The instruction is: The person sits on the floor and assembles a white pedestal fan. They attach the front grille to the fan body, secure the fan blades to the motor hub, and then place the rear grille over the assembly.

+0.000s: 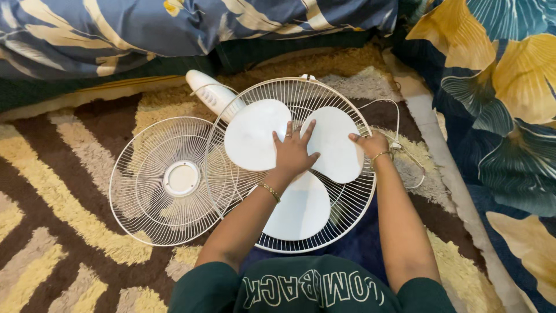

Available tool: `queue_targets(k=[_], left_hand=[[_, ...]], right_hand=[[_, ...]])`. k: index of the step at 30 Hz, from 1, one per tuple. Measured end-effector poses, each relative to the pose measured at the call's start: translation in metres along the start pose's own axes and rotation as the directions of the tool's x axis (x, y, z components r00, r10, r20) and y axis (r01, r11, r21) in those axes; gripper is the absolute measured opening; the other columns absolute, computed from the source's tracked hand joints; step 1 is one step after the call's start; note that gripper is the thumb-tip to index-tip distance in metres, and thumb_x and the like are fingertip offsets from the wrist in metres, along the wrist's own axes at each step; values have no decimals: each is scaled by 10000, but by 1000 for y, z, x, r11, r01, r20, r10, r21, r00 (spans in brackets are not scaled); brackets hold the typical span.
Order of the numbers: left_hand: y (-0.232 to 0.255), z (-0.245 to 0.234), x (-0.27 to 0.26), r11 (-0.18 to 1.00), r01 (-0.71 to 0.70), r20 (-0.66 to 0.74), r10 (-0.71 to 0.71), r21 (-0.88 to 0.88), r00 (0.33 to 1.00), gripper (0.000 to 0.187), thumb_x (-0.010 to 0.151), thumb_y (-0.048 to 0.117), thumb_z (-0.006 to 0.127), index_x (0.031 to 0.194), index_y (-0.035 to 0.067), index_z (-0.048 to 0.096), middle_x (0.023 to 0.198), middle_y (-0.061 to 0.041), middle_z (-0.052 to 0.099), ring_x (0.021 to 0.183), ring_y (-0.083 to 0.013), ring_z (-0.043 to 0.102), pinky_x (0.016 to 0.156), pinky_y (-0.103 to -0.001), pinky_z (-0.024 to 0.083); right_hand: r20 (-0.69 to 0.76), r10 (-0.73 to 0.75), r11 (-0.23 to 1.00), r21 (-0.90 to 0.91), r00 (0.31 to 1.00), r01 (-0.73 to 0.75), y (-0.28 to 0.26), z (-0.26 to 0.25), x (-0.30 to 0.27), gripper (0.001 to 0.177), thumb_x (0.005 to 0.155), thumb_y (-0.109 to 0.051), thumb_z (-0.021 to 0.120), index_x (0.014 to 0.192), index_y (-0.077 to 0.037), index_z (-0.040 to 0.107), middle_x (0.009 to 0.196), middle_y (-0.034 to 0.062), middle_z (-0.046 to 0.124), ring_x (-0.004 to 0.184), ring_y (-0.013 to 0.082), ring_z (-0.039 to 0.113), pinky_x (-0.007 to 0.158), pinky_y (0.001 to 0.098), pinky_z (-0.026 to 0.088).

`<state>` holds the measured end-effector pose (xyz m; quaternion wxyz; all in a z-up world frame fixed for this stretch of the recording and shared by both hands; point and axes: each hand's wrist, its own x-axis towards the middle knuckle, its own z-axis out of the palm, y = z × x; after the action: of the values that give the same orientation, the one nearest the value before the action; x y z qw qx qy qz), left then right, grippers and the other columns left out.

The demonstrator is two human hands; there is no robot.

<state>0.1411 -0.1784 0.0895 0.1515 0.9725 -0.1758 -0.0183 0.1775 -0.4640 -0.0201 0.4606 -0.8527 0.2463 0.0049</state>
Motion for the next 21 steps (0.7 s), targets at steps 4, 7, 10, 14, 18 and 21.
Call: queue_targets(k=[4, 7, 10, 14, 18, 21], left_hand=[[8, 0, -8, 1000, -3, -17, 3, -5, 1000, 960, 835, 492, 735, 1604, 320, 187, 1592, -154, 371, 1531, -396, 197, 1121, -786, 114], [15, 4, -16, 1000, -9, -19, 9, 5, 1000, 959, 837, 472, 737, 1608, 314, 190, 1575, -158, 393, 1528, -410, 200, 1123, -788, 118], [21, 7, -26, 1000, -9, -26, 9, 3, 1000, 961, 836, 457, 738, 1611, 310, 188, 1572, -161, 394, 1526, -422, 198, 1121, -790, 107], [29, 7, -36, 1000, -13, -87, 14, 4, 996, 962, 822, 449, 736, 1593, 297, 182, 1515, -183, 452, 1513, -429, 199, 1106, -795, 81], [27, 5, -43, 1000, -14, 14, 13, 15, 1000, 929, 899, 459, 698, 1633, 298, 153, 1307, -204, 599, 1552, -426, 187, 1143, -787, 62], [27, 5, -46, 995, -90, 43, 88, 43, 995, 912, 900, 468, 690, 1626, 326, 155, 1235, -209, 639, 1538, -416, 195, 1139, -783, 63]], right_hand=[[-88, 5, 1000, 3, 996, -5, -3, -2, -23, 613, 686, -456, 942, 933, 50, 701, 866, 192, 747, 734, 275, 719, 702, 394, 579], [-152, -1, 997, 72, 988, 12, 0, -7, -41, 570, 664, -432, 936, 926, 18, 704, 843, 164, 751, 702, 254, 714, 674, 394, 577], [-199, -13, 999, 40, 980, 21, 2, -10, -56, 585, 684, -458, 923, 967, 11, 717, 879, 175, 754, 728, 262, 718, 695, 405, 576], [-217, -55, 994, -109, 975, 32, 3, -17, -61, 790, 713, -561, 946, 1105, 57, 650, 1014, 262, 718, 873, 320, 705, 778, 430, 563], [-61, -96, 965, -251, 994, 78, -17, -31, -34, 808, 682, -573, 932, 1167, 4, 639, 1112, 241, 700, 974, 317, 675, 851, 435, 521], [73, -255, 963, -66, 964, 260, -53, -30, 10, 644, 731, -509, 898, 1080, -10, 689, 1064, 170, 734, 953, 262, 685, 844, 384, 535]])
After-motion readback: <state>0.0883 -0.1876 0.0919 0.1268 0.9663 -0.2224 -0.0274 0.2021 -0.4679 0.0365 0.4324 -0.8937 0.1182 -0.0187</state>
